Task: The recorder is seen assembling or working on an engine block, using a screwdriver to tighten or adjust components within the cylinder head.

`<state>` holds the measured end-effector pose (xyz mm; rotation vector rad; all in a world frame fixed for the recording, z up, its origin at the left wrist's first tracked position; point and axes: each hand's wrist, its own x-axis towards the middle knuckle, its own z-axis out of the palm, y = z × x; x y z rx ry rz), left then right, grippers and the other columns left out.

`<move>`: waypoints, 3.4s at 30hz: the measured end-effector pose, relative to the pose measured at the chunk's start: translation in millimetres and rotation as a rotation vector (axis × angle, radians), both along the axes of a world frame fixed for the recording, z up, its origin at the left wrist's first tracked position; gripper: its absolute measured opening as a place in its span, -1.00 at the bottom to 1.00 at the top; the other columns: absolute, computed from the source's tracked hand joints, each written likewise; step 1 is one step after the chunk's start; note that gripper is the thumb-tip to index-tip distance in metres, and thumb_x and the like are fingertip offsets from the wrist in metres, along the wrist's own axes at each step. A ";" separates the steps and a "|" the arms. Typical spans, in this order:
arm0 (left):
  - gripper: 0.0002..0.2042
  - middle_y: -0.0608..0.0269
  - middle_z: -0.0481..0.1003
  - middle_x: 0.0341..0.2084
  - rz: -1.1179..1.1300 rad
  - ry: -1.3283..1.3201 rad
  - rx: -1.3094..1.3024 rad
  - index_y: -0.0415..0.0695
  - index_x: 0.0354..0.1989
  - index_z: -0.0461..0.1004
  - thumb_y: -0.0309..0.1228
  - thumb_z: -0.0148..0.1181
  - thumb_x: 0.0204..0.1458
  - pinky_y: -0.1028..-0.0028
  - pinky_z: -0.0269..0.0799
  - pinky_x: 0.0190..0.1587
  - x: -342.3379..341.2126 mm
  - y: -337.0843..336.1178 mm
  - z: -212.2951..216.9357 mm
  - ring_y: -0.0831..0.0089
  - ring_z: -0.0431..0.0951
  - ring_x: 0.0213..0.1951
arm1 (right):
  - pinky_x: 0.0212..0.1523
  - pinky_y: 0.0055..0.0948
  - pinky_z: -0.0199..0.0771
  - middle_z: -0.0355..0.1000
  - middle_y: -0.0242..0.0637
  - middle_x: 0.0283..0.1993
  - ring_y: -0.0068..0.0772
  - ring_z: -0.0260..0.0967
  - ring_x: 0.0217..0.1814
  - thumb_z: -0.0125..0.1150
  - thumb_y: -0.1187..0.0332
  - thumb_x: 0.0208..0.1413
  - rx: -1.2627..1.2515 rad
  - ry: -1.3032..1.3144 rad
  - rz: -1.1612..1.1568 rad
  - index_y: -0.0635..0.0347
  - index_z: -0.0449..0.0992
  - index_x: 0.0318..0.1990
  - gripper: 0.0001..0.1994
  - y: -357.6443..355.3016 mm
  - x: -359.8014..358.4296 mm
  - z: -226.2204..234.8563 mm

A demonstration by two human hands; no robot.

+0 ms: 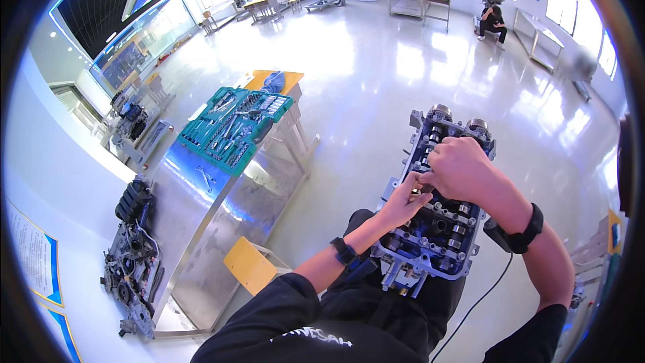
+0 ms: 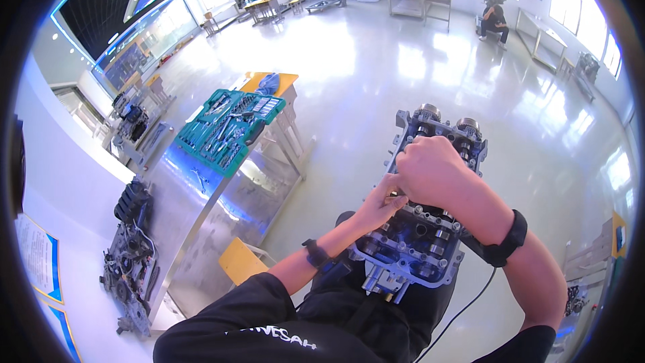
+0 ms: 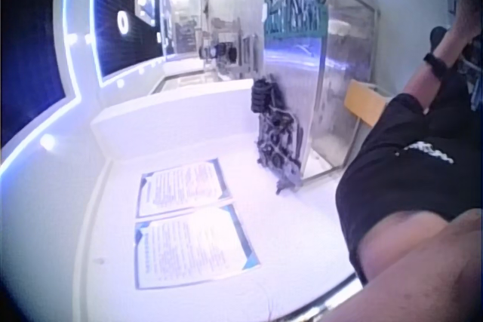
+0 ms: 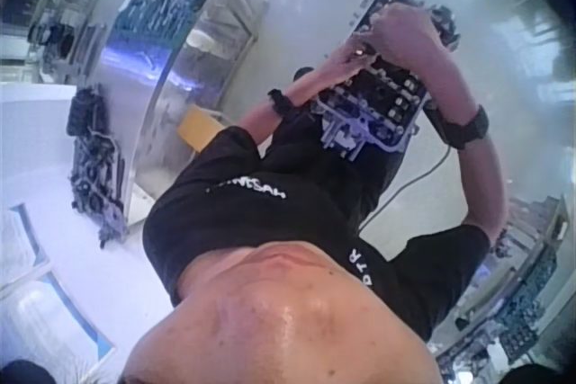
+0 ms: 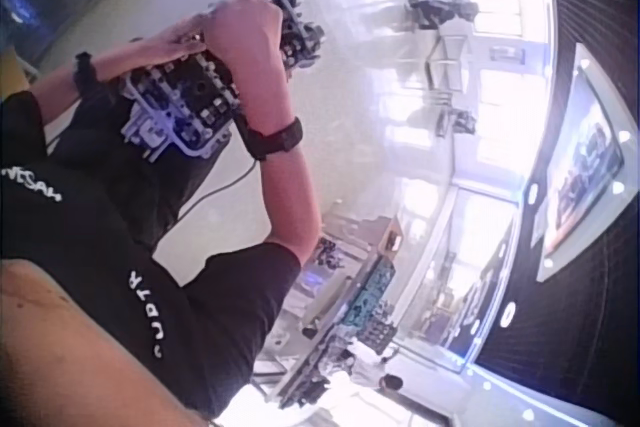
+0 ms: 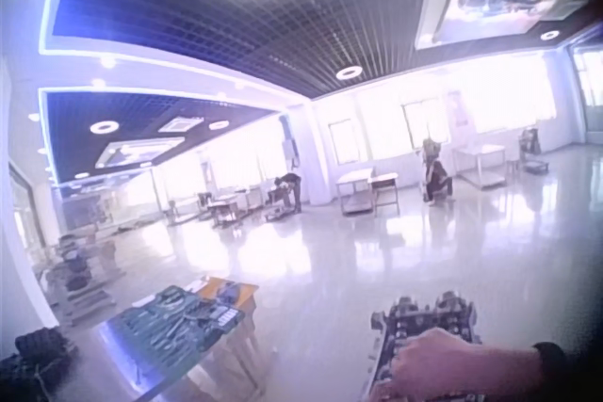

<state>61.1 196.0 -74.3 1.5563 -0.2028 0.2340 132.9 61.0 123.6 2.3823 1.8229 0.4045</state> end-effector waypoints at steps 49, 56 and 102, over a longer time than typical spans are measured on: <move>-0.76 0.29 0.53 -0.26 0.108 -0.122 0.077 -0.31 -0.01 0.43 -0.37 0.11 0.32 0.55 0.42 -0.29 2.0 4.6 -20.9 0.55 0.48 -0.30 | -0.43 -0.24 0.59 0.54 -0.20 -0.49 -0.14 0.61 -0.41 0.35 0.28 -0.06 0.074 0.242 -0.119 0.26 0.54 -0.32 -0.76 2.0 -6.8 -1.4; -0.74 0.30 0.52 -0.24 0.098 0.006 -0.020 -0.30 0.00 0.46 -0.33 0.04 0.36 0.49 0.37 -0.05 -1.4 -1.0 -6.6 0.56 0.42 -0.17 | -0.36 -0.22 0.61 0.51 -0.22 -0.33 -0.17 0.60 -0.22 0.45 0.30 -0.23 -0.032 0.117 0.072 0.26 0.57 -0.39 -0.74 -13.1 0.4 -6.5; -0.67 0.13 0.52 0.03 0.043 -0.013 0.029 -0.32 0.21 0.31 -0.47 0.03 0.33 0.39 0.33 0.17 5.3 -0.7 -10.4 0.43 0.47 0.09 | -0.41 -0.26 0.59 0.47 -0.21 -0.41 -0.15 0.60 -0.32 0.40 0.42 -0.21 0.135 0.061 0.269 0.26 0.51 -0.42 -0.80 -10.1 13.8 -21.4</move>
